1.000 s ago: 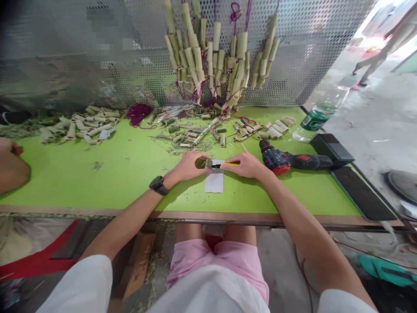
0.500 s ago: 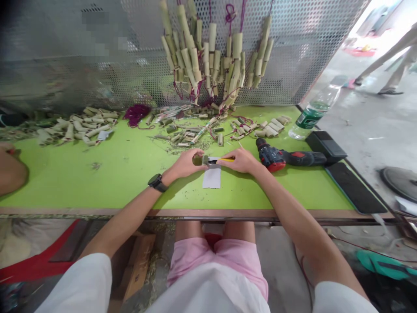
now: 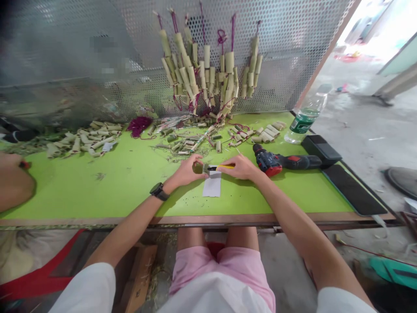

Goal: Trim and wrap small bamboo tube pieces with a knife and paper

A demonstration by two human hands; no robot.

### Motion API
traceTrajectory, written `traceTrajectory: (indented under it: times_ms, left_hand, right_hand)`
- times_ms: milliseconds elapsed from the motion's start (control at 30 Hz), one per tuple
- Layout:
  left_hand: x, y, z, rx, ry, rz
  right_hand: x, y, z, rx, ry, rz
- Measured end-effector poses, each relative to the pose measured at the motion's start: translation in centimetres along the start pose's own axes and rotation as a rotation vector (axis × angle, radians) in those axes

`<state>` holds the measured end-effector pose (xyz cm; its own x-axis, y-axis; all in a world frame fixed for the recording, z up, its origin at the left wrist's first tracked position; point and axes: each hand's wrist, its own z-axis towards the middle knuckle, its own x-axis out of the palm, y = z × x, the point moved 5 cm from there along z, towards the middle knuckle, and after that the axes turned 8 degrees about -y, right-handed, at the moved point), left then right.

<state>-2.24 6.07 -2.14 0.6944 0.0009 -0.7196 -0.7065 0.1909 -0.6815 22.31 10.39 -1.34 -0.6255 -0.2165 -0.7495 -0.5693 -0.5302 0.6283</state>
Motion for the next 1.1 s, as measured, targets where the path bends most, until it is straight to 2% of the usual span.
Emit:
traceTrajectory:
  times_ms: [133,400,733,900,1100]
  left_hand:
    - [0.1,0.2,0.2,0.062,-0.037,-0.007]
    - [0.3,-0.3,0.3,0.082,-0.029,0.003]
    - [0.5,-0.4,0.4,0.063,-0.044,0.005]
    - [0.5,-0.5,0.2,0.071,-0.039,0.036]
    - [0.3,-0.7,0.3,0.084,-0.017,0.05]
  right_hand:
    - [0.4,0.2,-0.1,-0.009,0.066,0.001]
    - [0.3,0.0,0.4,-0.015,0.051,-0.083]
    - [-0.7,-1.1,0.9,0.083,-0.067,-0.29]
    - [-0.8,-0.4,0.1,0.057,-0.057,-0.148]
    - [0.2,0.3,-0.5,0.037,0.05,-0.081]
